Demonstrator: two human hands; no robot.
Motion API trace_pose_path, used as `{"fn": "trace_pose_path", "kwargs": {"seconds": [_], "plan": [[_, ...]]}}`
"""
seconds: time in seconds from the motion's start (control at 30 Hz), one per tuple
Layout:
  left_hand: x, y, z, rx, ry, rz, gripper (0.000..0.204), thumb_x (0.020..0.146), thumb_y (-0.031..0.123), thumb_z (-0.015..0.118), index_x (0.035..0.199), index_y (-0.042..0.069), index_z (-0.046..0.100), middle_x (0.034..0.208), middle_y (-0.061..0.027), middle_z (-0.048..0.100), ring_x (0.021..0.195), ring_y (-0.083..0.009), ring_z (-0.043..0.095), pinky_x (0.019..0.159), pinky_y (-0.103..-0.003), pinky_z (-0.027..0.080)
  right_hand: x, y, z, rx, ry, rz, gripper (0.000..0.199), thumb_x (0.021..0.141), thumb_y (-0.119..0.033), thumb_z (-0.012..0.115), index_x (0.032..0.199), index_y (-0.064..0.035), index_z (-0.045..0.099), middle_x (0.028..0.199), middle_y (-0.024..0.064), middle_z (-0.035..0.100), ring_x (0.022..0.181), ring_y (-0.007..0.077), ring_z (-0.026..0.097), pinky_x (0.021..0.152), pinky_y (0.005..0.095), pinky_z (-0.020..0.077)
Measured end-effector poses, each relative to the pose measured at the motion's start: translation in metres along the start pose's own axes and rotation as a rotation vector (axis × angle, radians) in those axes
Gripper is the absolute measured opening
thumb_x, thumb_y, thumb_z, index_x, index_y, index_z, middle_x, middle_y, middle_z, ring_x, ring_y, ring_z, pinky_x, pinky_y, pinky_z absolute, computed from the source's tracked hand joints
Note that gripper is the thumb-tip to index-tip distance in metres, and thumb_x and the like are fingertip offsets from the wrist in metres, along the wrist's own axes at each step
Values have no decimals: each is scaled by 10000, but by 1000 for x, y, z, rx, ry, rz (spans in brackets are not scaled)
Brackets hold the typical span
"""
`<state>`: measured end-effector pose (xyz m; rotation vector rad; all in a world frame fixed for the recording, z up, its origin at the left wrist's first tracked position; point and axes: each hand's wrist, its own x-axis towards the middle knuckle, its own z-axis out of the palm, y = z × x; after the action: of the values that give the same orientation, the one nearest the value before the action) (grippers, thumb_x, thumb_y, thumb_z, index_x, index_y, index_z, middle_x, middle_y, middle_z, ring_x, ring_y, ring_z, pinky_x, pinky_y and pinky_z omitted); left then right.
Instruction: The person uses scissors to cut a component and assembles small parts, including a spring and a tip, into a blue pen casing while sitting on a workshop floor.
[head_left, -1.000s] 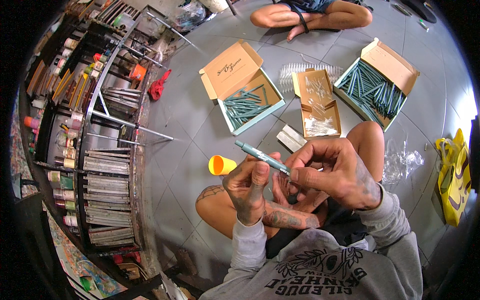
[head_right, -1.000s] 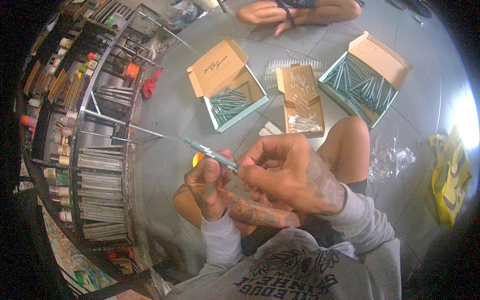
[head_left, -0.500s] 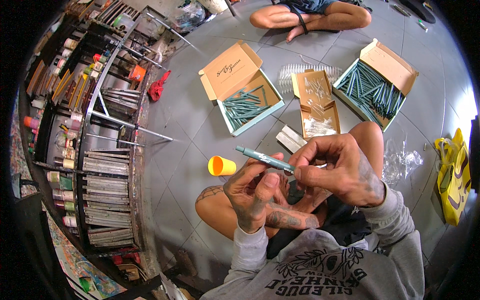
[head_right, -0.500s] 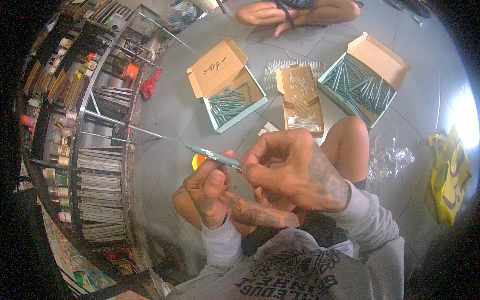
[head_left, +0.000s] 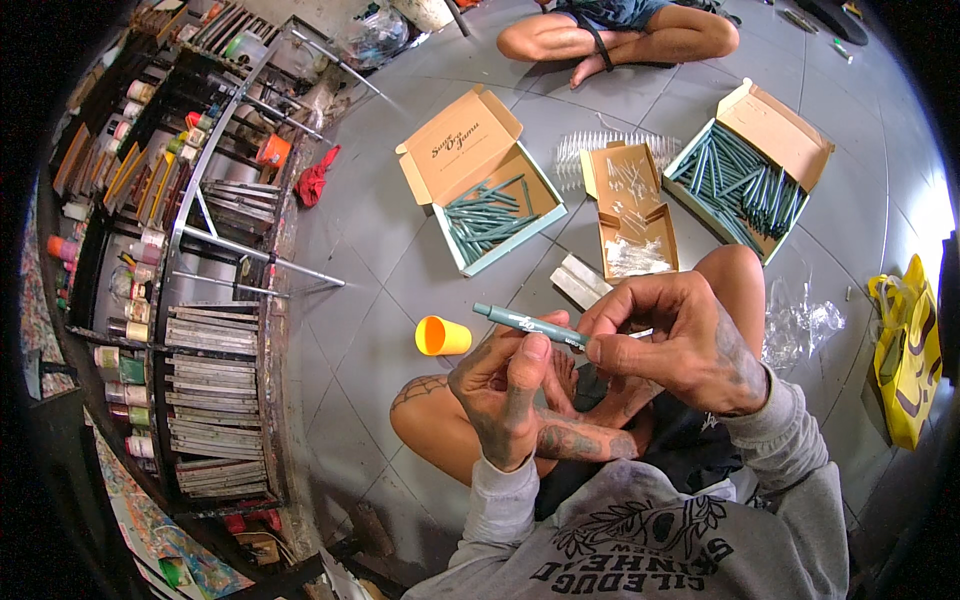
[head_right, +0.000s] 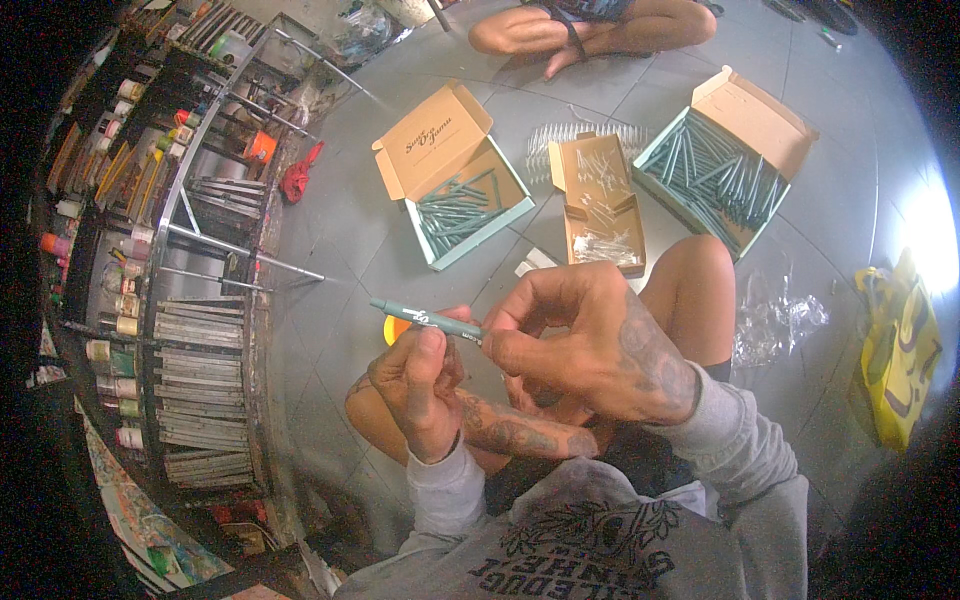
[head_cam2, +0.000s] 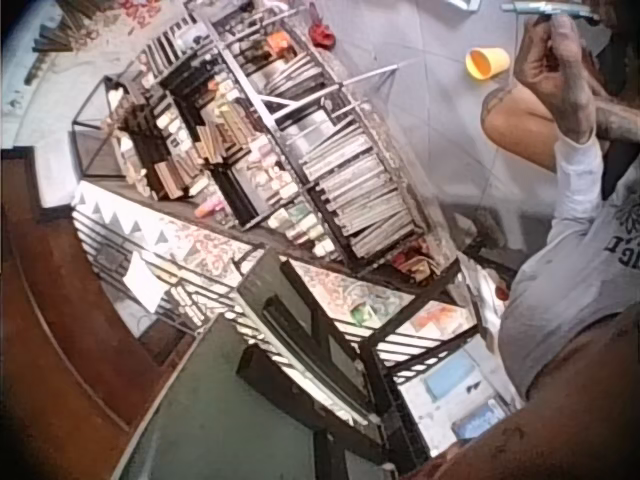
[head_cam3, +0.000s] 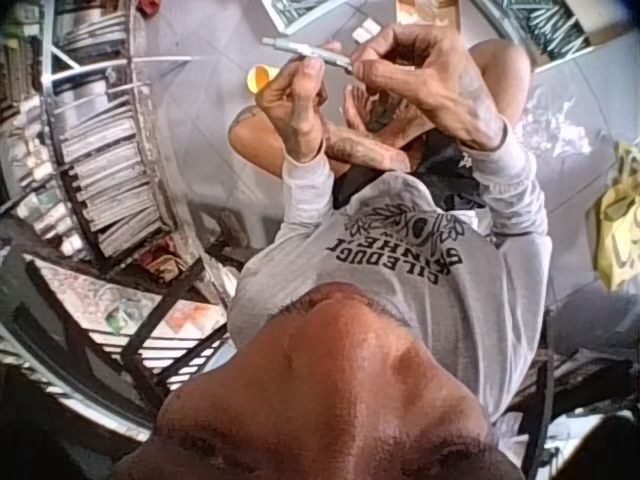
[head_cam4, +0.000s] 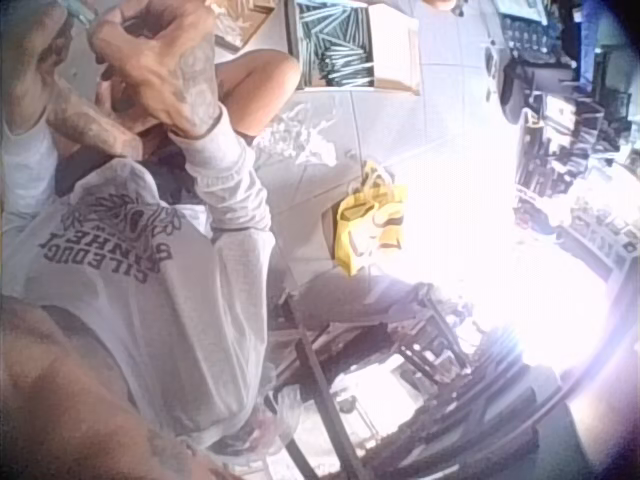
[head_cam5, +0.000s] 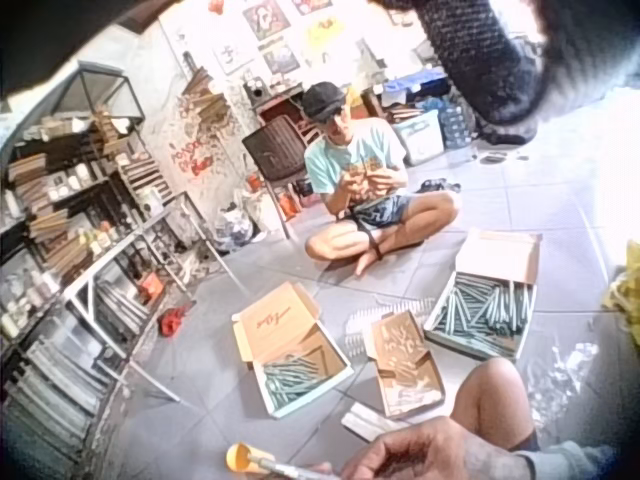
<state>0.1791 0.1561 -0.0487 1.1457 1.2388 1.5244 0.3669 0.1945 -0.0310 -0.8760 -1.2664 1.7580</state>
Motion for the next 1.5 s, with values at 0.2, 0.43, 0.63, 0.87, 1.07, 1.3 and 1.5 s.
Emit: {"fn": "trace_pose_path", "kwargs": {"seconds": [0.2,0.43,0.63,0.87,1.07,1.3,1.5], "plan": [[2,4,2,1,18,-17,207,909,126,673,876,-73,715,950,-203,721,849,-205,675,808,-330,516,0,1,0,10,-24,-9,223,868,-140,699,877,77,646,808,72,675,729,82,620,634,246,521],[2,-4,4,38,25,69,302,927,216,679,929,-84,712,651,6,517,572,-64,373,540,-249,252,-1,-3,0,61,-21,21,210,876,-126,693,870,76,634,793,73,669,675,87,626,588,244,517],[-1,-4,-6,-89,-51,43,203,896,129,653,870,-67,699,943,-207,708,935,-263,694,852,-349,522,-1,-4,0,46,0,39,165,857,-85,699,859,70,641,835,86,672,677,90,625,595,243,525],[0,-3,-4,-35,-76,48,220,873,135,651,936,-71,699,1031,-206,706,886,-209,671,852,-324,513,-2,-4,-1,59,20,46,99,830,-22,709,844,61,658,947,131,677,679,111,640,609,239,548],[0,0,-4,-40,-86,7,216,863,127,681,954,-66,704,1049,-194,707,868,-163,659,807,-271,509,0,-2,-2,31,14,3,105,825,-30,710,849,62,664,948,126,678,679,108,639,609,241,547],[0,-3,3,-23,-1,13,205,886,138,697,924,-63,714,993,-176,725,840,-152,658,783,-273,506,-1,-4,-1,-1,11,19,117,824,-48,713,851,57,670,958,118,683,753,111,641,670,240,544],[0,-1,4,-26,21,6,227,897,160,682,900,-64,720,966,-171,731,810,-144,647,767,-271,496,-1,-5,-1,-22,17,25,119,812,-56,725,848,47,677,976,123,687,863,126,629,760,256,531]]}}
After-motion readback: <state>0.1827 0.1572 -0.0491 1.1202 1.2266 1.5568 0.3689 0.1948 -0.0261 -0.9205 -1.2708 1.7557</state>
